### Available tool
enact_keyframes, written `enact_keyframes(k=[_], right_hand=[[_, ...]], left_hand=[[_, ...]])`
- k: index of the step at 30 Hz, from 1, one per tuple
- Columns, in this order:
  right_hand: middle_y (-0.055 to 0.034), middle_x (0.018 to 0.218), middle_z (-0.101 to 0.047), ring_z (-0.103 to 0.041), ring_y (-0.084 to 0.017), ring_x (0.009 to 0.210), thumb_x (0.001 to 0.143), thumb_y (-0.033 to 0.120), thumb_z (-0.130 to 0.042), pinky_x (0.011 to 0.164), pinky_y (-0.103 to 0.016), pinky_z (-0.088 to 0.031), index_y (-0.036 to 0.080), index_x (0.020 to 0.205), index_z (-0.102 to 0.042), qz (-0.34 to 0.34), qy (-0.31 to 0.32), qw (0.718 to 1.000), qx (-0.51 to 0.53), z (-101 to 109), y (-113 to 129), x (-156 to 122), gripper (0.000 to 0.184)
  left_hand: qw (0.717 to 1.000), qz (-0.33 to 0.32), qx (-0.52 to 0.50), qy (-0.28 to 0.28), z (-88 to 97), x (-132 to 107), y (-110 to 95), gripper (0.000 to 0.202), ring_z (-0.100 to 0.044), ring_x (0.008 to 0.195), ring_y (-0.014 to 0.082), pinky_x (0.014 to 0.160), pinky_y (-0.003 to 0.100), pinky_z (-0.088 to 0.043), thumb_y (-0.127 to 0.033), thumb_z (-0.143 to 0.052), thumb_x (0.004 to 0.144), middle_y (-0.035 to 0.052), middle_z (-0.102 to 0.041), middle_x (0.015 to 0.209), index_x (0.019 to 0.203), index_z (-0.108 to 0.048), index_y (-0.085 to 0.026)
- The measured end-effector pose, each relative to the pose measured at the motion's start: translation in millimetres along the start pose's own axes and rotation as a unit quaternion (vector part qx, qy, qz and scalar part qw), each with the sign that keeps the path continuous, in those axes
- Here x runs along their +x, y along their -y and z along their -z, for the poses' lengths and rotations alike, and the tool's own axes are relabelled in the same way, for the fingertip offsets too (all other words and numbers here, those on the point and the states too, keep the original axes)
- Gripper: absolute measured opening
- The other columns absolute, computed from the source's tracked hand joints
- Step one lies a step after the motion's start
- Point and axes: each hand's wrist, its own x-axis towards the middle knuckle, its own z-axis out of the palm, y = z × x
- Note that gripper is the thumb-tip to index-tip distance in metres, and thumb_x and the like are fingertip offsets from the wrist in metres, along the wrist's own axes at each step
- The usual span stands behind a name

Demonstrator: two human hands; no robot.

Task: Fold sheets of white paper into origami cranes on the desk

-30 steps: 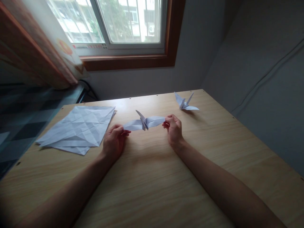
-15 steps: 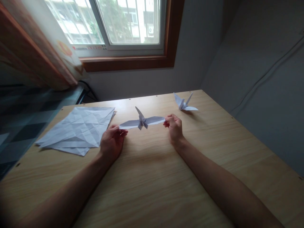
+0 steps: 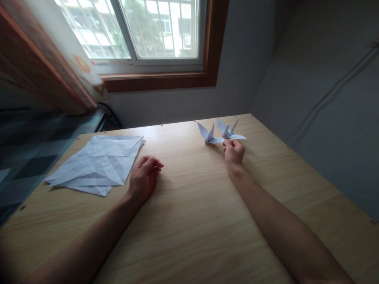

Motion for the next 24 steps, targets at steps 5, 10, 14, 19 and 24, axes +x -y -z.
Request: enact_keyframes(k=[5, 10, 14, 19, 24], right_hand=[[0.0041, 0.054, -0.056, -0.043, -0.008, 0.039, 0.064, 0.033, -0.065, 0.035, -0.020, -0.030, 0.018, 0.063, -0.055, -0.002, -0.045, 0.999, -0.020, 5.2, -0.5, 11.8, 0.018], [0.0049, 0.059, -0.058, -0.045, -0.008, 0.038, 0.068, 0.037, -0.065, 0.035, -0.020, -0.032, 0.020, 0.073, -0.052, 0.013, -0.056, 0.998, -0.019, 4.1, -0.9, 10.3, 0.022], [0.0063, 0.063, -0.054, -0.045, -0.008, 0.039, 0.072, 0.039, -0.064, 0.037, -0.021, -0.033, 0.022, 0.078, -0.046, 0.052, -0.082, 0.995, -0.024, 5.1, -4.4, 9.9, 0.026], [0.0062, 0.066, -0.051, -0.043, -0.008, 0.043, 0.075, 0.042, -0.060, 0.043, -0.022, -0.037, 0.023, 0.079, -0.043, 0.090, -0.084, 0.992, -0.040, 7.0, -12.1, 11.6, 0.026], [0.0065, 0.065, -0.048, -0.043, -0.009, 0.046, 0.075, 0.042, -0.060, 0.045, -0.023, -0.038, 0.023, 0.079, -0.043, 0.105, -0.080, 0.990, -0.050, 7.3, -14.1, 10.4, 0.027]], left_hand=[[1.000, -0.006, 0.006, 0.000, 1.3, -0.1, 1.5, 0.023, -0.057, 0.064, 0.0117, 0.060, 0.022, -0.042, -0.039, -0.066, 0.075, -0.0009, -0.060, 0.067, 0.070, -0.059, -0.018], [1.000, -0.006, 0.008, -0.003, -0.3, -0.8, -0.5, 0.025, -0.057, 0.064, 0.0121, 0.060, 0.023, -0.042, -0.041, -0.066, 0.075, -0.0010, -0.060, 0.066, 0.070, -0.058, -0.018], [1.000, -0.002, -0.002, -0.001, -1.1, -1.5, -1.7, 0.025, -0.057, 0.064, 0.0116, 0.060, 0.022, -0.042, -0.041, -0.066, 0.075, -0.0011, -0.060, 0.066, 0.071, -0.058, -0.018], [1.000, -0.005, 0.004, -0.003, -1.6, -2.4, -2.9, 0.026, -0.057, 0.063, 0.0120, 0.059, 0.023, -0.042, -0.042, -0.066, 0.074, -0.0010, -0.060, 0.066, 0.070, -0.058, -0.018], [1.000, -0.011, 0.017, 0.003, -1.4, -3.2, -2.9, 0.027, -0.057, 0.064, 0.0124, 0.060, 0.023, -0.042, -0.044, -0.065, 0.075, -0.0012, -0.059, 0.067, 0.071, -0.057, -0.018]])
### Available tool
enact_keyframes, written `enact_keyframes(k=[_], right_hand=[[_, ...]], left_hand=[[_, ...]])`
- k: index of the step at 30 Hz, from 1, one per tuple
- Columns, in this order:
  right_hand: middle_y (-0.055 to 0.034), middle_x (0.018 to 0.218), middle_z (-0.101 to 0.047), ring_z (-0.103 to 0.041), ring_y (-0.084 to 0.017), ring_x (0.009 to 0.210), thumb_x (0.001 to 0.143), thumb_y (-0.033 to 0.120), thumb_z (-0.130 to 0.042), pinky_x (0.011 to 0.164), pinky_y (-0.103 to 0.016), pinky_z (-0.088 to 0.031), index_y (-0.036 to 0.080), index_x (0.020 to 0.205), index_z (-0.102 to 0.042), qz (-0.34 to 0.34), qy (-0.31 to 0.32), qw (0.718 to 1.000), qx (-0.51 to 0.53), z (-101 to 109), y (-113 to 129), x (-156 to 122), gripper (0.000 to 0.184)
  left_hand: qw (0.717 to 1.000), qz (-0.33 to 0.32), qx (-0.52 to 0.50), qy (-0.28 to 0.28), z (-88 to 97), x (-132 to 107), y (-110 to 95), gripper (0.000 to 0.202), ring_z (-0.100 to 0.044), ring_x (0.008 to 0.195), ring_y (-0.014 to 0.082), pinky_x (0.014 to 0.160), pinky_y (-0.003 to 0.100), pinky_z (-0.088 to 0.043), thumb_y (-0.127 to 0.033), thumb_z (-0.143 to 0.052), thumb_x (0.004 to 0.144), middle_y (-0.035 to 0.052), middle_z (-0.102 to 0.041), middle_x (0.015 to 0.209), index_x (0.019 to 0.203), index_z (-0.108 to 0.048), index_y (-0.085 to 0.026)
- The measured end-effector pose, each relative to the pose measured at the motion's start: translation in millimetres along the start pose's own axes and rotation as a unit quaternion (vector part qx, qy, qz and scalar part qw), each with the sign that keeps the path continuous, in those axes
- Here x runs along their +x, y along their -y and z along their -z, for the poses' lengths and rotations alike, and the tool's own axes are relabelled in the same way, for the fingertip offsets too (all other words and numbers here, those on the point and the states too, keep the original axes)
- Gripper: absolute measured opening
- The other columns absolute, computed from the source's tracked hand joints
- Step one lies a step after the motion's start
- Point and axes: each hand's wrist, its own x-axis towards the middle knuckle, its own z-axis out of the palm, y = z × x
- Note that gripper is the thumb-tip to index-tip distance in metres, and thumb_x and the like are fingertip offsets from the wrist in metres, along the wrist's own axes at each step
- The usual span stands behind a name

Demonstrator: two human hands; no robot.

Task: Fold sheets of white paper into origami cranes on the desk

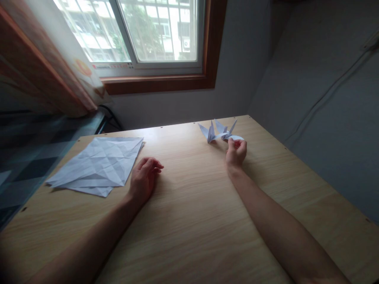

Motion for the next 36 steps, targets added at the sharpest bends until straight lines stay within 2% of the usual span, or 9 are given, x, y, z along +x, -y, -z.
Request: enact_keyframes(k=[14, 18, 21, 23, 27, 30, 32, 34, 36], right_hand=[[0.0058, 0.068, -0.050, -0.043, -0.009, 0.046, 0.072, 0.036, -0.064, 0.047, -0.024, -0.038, 0.022, 0.076, -0.045, 0.012, -0.012, 1.000, 0.015, 0.2, -3.2, 2.2, 0.024], [0.0060, 0.067, -0.050, -0.044, -0.009, 0.047, 0.072, 0.035, -0.064, 0.047, -0.023, -0.038, 0.022, 0.077, -0.045, 0.012, -0.007, 1.000, 0.016, -0.3, -3.8, 2.7, 0.023], [0.0062, 0.066, -0.049, -0.044, -0.009, 0.047, 0.072, 0.034, -0.063, 0.047, -0.023, -0.038, 0.022, 0.077, -0.045, 0.013, -0.004, 1.000, 0.015, -0.4, -4.6, 3.0, 0.023], [0.0061, 0.066, -0.049, -0.044, -0.009, 0.049, 0.072, 0.034, -0.063, 0.048, -0.023, -0.038, 0.021, 0.077, -0.045, 0.015, -0.006, 1.000, 0.015, -0.6, -5.1, 3.1, 0.023], [0.0063, 0.066, -0.049, -0.045, -0.010, 0.050, 0.071, 0.034, -0.063, 0.051, -0.023, -0.039, 0.021, 0.077, -0.046, 0.018, -0.002, 1.000, 0.012, -0.6, -5.7, 3.1, 0.023], [0.0058, 0.068, -0.050, -0.045, -0.010, 0.051, 0.070, 0.034, -0.063, 0.052, -0.024, -0.039, 0.020, 0.077, -0.047, 0.021, 0.002, 1.000, 0.008, -0.3, -4.9, 2.3, 0.022], [0.0054, 0.069, -0.050, -0.045, -0.010, 0.051, 0.070, 0.034, -0.063, 0.052, -0.024, -0.039, 0.020, 0.077, -0.047, 0.021, 0.004, 1.000, 0.005, 0.0, -3.7, 1.3, 0.022], [0.0052, 0.069, -0.051, -0.045, -0.010, 0.051, 0.070, 0.034, -0.063, 0.052, -0.024, -0.039, 0.020, 0.077, -0.047, 0.021, 0.006, 1.000, 0.003, 0.2, -2.6, 0.3, 0.021], [0.0051, 0.069, -0.051, -0.045, -0.010, 0.051, 0.070, 0.034, -0.063, 0.052, -0.024, -0.039, 0.020, 0.076, -0.048, 0.021, 0.008, 1.000, -0.001, 0.3, -2.1, -0.4, 0.021]], left_hand=[[0.999, -0.036, 0.019, 0.004, 0.6, -3.7, 0.2, 0.027, -0.057, 0.067, 0.0130, 0.061, 0.024, -0.043, -0.045, -0.065, 0.077, -0.0003, -0.060, 0.071, 0.075, -0.057, -0.018], [0.993, -0.090, 0.074, 0.009, 1.7, -6.6, -0.6, 0.024, -0.056, 0.070, 0.0143, 0.064, 0.025, -0.044, -0.042, -0.063, 0.080, 0.0002, -0.059, 0.073, 0.079, -0.058, -0.018], [0.973, -0.142, 0.179, 0.010, 4.2, -10.2, -3.4, 0.020, -0.056, 0.075, 0.0157, 0.069, 0.027, -0.046, -0.038, -0.060, 0.083, 0.0013, -0.059, 0.079, 0.082, -0.057, -0.019], [0.941, -0.175, 0.286, 0.040, 6.5, -13.1, -6.6, 0.016, -0.058, 0.084, 0.0185, 0.077, 0.031, -0.047, -0.035, -0.059, 0.084, 0.0033, -0.061, 0.088, 0.088, -0.058, -0.019], [0.826, -0.227, 0.502, 0.118, 12.4, -14.4, -16.4, 0.022, -0.054, 0.107, 0.0266, 0.096, 0.044, -0.043, -0.033, -0.057, 0.085, 0.0092, -0.060, 0.110, 0.103, -0.059, -0.019], [0.751, -0.231, 0.605, 0.132, 23.3, -8.1, -28.0, 0.050, -0.050, 0.118, 0.0308, 0.101, 0.047, -0.042, -0.044, -0.057, 0.085, 0.0142, -0.056, 0.127, 0.126, -0.050, -0.017], [0.688, -0.231, 0.676, 0.126, 36.5, -1.7, -36.7, 0.073, -0.040, 0.130, 0.0368, 0.106, 0.049, -0.036, -0.054, -0.058, 0.082, 0.0185, -0.046, 0.141, 0.140, -0.039, -0.013], [0.633, -0.185, 0.747, 0.090, 53.5, 4.6, -43.6, 0.086, -0.034, 0.134, 0.0441, 0.106, 0.054, -0.033, -0.062, -0.056, 0.080, 0.0219, -0.038, 0.148, 0.144, -0.033, -0.009], [0.597, -0.108, 0.793, 0.054, 70.5, 9.3, -46.2, 0.093, -0.033, 0.133, 0.0491, 0.102, 0.059, -0.034, -0.069, -0.050, 0.079, 0.0261, -0.032, 0.151, 0.145, -0.033, -0.006]])
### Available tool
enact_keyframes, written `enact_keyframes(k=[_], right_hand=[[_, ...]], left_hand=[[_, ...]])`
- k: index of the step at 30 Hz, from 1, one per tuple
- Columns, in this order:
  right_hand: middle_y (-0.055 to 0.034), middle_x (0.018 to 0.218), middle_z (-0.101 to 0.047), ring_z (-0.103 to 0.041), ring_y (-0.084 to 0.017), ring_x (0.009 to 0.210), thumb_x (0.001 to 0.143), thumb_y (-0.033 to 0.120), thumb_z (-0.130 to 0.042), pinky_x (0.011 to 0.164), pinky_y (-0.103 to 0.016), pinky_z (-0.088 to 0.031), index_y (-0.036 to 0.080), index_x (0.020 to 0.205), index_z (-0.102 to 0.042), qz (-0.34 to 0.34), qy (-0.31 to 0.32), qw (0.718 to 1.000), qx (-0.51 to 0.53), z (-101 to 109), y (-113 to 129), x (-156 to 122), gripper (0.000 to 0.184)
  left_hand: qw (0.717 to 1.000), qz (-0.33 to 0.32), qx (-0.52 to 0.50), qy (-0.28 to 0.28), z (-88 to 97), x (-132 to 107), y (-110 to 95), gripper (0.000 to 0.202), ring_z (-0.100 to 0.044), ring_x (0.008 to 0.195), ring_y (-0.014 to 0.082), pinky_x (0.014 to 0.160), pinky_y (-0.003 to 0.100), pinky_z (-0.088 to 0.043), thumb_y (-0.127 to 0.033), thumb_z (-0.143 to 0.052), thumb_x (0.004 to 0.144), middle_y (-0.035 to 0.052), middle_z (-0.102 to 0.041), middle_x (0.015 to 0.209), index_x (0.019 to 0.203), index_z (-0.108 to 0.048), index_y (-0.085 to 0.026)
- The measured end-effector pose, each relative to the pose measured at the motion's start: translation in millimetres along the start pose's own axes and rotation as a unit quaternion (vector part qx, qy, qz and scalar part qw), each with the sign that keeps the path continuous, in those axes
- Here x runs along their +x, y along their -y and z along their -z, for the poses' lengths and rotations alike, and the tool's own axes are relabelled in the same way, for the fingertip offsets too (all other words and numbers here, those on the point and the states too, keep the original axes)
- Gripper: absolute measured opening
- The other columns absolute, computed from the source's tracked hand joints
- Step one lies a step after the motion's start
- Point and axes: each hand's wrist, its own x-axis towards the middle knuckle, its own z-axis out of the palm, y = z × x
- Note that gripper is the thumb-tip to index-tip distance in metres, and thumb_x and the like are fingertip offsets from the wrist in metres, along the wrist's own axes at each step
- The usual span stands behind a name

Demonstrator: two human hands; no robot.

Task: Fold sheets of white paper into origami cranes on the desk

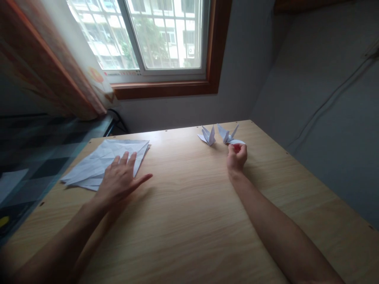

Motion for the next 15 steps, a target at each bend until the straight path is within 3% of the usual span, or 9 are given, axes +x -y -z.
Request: enact_keyframes(k=[2, 4, 7, 10, 13, 15], right_hand=[[0.0050, 0.070, -0.051, -0.046, -0.010, 0.051, 0.069, 0.033, -0.063, 0.052, -0.024, -0.039, 0.020, 0.076, -0.048, 0.001, -0.001, 1.000, -0.004, 0.1, -0.3, 0.0, 0.021], [0.0049, 0.069, -0.051, -0.046, -0.010, 0.052, 0.068, 0.033, -0.063, 0.053, -0.025, -0.039, 0.020, 0.076, -0.049, 0.002, -0.002, 1.000, -0.009, 0.1, -1.1, 0.5, 0.021], [0.0046, 0.070, -0.052, -0.047, -0.011, 0.053, 0.068, 0.032, -0.062, 0.053, -0.025, -0.039, 0.020, 0.077, -0.049, 0.002, -0.005, 1.000, -0.013, -0.2, -2.2, 1.1, 0.020], [0.0041, 0.071, -0.052, -0.047, -0.011, 0.054, 0.068, 0.032, -0.062, 0.053, -0.025, -0.040, 0.020, 0.077, -0.049, 0.000, -0.006, 1.000, -0.014, -0.4, -1.9, 0.5, 0.020], [0.0039, 0.071, -0.053, -0.047, -0.011, 0.054, 0.068, 0.032, -0.062, 0.053, -0.025, -0.040, 0.020, 0.077, -0.050, 0.000, -0.006, 1.000, -0.014, -0.3, -1.5, 0.0, 0.020], [0.0038, 0.071, -0.053, -0.047, -0.011, 0.053, 0.068, 0.033, -0.062, 0.053, -0.025, -0.040, 0.019, 0.076, -0.050, 0.001, -0.006, 1.000, -0.013, -0.1, -2.1, 0.4, 0.020]], left_hand=[[0.997, 0.048, 0.022, 0.053, -5.2, -0.9, 12.0, 0.095, -0.033, 0.134, 0.0497, 0.099, 0.061, -0.035, -0.074, -0.042, 0.080, 0.0268, -0.031, 0.151, 0.145, -0.035, -0.005], [0.994, 0.060, 0.037, 0.086, -9.9, -2.9, 16.2, 0.086, -0.037, 0.132, 0.0470, 0.098, 0.061, -0.037, -0.069, -0.033, 0.086, 0.0269, -0.038, 0.148, 0.141, -0.041, -0.003], [0.995, 0.023, 0.074, 0.059, -10.2, -5.9, 11.5, 0.065, -0.048, 0.124, 0.0409, 0.091, 0.052, -0.044, -0.049, -0.026, 0.093, 0.0247, -0.048, 0.140, 0.133, -0.049, -0.003], [0.994, -0.008, 0.088, 0.058, -1.8, -5.8, 4.4, 0.047, -0.062, 0.104, 0.0341, 0.077, 0.041, -0.049, -0.032, -0.028, 0.092, 0.0216, -0.064, 0.118, 0.115, -0.060, -0.006], [0.992, 0.002, 0.085, 0.095, 9.5, -1.5, 1.7, 0.036, -0.068, 0.084, 0.0324, 0.064, 0.037, -0.048, -0.021, -0.033, 0.088, 0.0185, -0.071, 0.093, 0.096, -0.065, -0.009], [0.991, 0.018, 0.093, 0.090, 17.5, 1.8, 1.1, 0.033, -0.069, 0.079, 0.0335, 0.059, 0.036, -0.046, -0.017, -0.034, 0.086, 0.0178, -0.071, 0.083, 0.091, -0.066, -0.011]])
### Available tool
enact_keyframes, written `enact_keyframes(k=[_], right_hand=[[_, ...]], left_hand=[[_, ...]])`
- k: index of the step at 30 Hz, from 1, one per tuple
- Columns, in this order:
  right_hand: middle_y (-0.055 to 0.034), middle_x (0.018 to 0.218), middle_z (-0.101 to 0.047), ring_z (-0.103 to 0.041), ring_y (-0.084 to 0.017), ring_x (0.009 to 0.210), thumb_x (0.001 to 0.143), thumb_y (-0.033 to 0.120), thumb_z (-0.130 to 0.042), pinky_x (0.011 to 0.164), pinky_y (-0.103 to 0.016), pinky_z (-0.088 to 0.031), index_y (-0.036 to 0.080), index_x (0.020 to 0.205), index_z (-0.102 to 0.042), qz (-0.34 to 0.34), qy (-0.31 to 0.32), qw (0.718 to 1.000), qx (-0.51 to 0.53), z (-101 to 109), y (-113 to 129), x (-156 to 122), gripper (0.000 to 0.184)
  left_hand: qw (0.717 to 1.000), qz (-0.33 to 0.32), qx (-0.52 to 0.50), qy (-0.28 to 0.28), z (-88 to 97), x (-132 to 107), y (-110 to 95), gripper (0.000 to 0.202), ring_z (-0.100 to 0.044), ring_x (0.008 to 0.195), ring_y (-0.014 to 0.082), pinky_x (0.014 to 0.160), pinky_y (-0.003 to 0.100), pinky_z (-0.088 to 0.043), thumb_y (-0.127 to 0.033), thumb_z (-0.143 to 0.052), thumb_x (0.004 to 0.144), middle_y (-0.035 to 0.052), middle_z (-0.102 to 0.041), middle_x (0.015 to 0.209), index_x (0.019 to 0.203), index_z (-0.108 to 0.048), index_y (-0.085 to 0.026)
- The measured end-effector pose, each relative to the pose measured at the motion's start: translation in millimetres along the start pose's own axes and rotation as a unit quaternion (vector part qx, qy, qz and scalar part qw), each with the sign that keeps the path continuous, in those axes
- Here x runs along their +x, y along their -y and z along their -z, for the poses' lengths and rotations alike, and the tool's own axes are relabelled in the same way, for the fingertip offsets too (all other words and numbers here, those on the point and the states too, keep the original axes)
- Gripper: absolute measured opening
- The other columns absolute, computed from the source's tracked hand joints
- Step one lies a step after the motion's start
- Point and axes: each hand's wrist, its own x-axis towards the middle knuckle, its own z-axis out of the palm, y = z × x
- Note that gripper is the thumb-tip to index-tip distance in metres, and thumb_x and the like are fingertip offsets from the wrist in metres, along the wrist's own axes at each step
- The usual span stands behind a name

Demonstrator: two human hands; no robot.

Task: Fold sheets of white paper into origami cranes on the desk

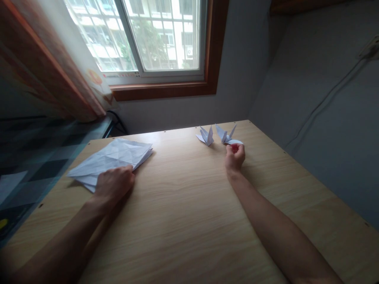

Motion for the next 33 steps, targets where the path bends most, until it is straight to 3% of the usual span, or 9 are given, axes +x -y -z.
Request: enact_keyframes(k=[5, 8, 11, 14, 18, 25, 28, 30, 33], right_hand=[[0.0036, 0.070, -0.053, -0.047, -0.012, 0.056, 0.067, 0.032, -0.062, 0.055, -0.025, -0.040, 0.019, 0.076, -0.051, 0.005, -0.001, 1.000, 0.001, 0.0, -4.2, 2.8, 0.019], [0.0035, 0.070, -0.053, -0.047, -0.012, 0.056, 0.067, 0.032, -0.062, 0.054, -0.025, -0.040, 0.019, 0.076, -0.051, 0.005, 0.001, 1.000, 0.002, 0.0, -5.4, 3.2, 0.019], [0.0039, 0.069, -0.052, -0.047, -0.011, 0.055, 0.068, 0.032, -0.061, 0.053, -0.025, -0.040, 0.020, 0.076, -0.051, 0.003, 0.002, 1.000, 0.004, 0.8, -4.9, 2.5, 0.018], [0.0043, 0.068, -0.052, -0.047, -0.011, 0.055, 0.067, 0.031, -0.061, 0.053, -0.025, -0.040, 0.020, 0.076, -0.050, 0.004, 0.005, 1.000, 0.005, 2.1, -3.6, 1.7, 0.018], [0.0046, 0.067, -0.051, -0.046, -0.011, 0.054, 0.068, 0.030, -0.060, 0.053, -0.025, -0.040, 0.020, 0.076, -0.050, 0.008, 0.008, 1.000, 0.003, 2.6, -1.8, 0.5, 0.017], [0.0035, 0.071, -0.051, -0.048, -0.012, 0.058, 0.072, 0.036, -0.060, 0.058, -0.026, -0.042, 0.019, 0.079, -0.050, 0.034, 0.019, 0.999, -0.010, 2.5, 3.1, -2.7, 0.020], [0.0006, 0.076, -0.055, -0.053, -0.015, 0.066, 0.076, 0.046, -0.060, 0.066, -0.030, -0.046, 0.019, 0.084, -0.053, 0.083, 0.051, 0.995, -0.018, 6.9, 13.8, -12.1, 0.029], [-0.0064, 0.089, -0.060, -0.058, -0.022, 0.081, 0.079, 0.055, -0.057, 0.075, -0.037, -0.049, 0.017, 0.095, -0.056, 0.205, 0.146, 0.967, -0.029, 10.8, 24.3, -24.0, 0.041], [-0.0163, 0.123, -0.056, -0.051, -0.032, 0.119, 0.078, 0.069, -0.053, 0.100, -0.047, -0.043, 0.017, 0.124, -0.053, 0.361, 0.364, 0.854, -0.090, 13.5, 39.5, -48.6, 0.069]], left_hand=[[0.986, 0.015, 0.019, -0.167, 23.2, -6.1, -7.6, 0.028, -0.068, 0.071, 0.0298, 0.052, 0.032, -0.041, -0.018, -0.038, 0.087, 0.0147, -0.070, 0.078, 0.082, -0.065, -0.012], [0.948, -0.160, -0.003, -0.275, 30.7, -17.0, -21.3, 0.023, -0.065, 0.068, 0.0240, 0.054, 0.031, -0.041, -0.016, -0.043, 0.087, 0.0074, -0.067, 0.072, 0.073, -0.061, -0.016], [0.872, -0.363, -0.092, -0.315, 25.0, -25.8, -34.2, 0.023, -0.065, 0.077, 0.0183, 0.065, 0.029, -0.047, -0.012, -0.044, 0.090, 0.0037, -0.069, 0.081, 0.075, -0.060, -0.017], [0.839, -0.443, -0.166, -0.268, 7.1, -28.3, -39.4, 0.022, -0.065, 0.087, 0.0165, 0.076, 0.029, -0.049, -0.013, -0.045, 0.093, 0.0030, -0.070, 0.086, 0.077, -0.060, -0.018], [0.859, -0.437, -0.183, -0.195, -15.7, -24.9, -36.2, 0.019, -0.066, 0.091, 0.0179, 0.082, 0.032, -0.051, -0.012, -0.046, 0.092, 0.0048, -0.071, 0.092, 0.080, -0.061, -0.017], [0.905, -0.365, -0.194, -0.102, -5.7, -23.1, -43.7, 0.028, -0.061, 0.113, 0.0222, 0.100, 0.041, -0.047, -0.010, -0.043, 0.087, 0.0051, -0.071, 0.113, 0.091, -0.068, -0.020], [0.931, -0.287, -0.198, -0.106, -4.6, -26.0, -62.7, 0.035, -0.050, 0.129, 0.0283, 0.107, 0.047, -0.041, -0.029, -0.045, 0.093, 0.0118, -0.056, 0.137, 0.121, -0.061, -0.016], [0.941, -0.282, -0.176, -0.071, -9.5, -27.1, -76.7, 0.067, -0.035, 0.139, 0.0357, 0.111, 0.052, -0.033, -0.055, -0.047, 0.090, 0.0189, -0.038, 0.151, 0.139, -0.045, -0.010], [0.936, -0.317, -0.154, -0.013, -19.0, -25.4, -89.2, 0.096, -0.020, 0.145, 0.0388, 0.116, 0.053, -0.020, -0.077, -0.040, 0.081, 0.0213, -0.027, 0.155, 0.147, -0.032, -0.007]])
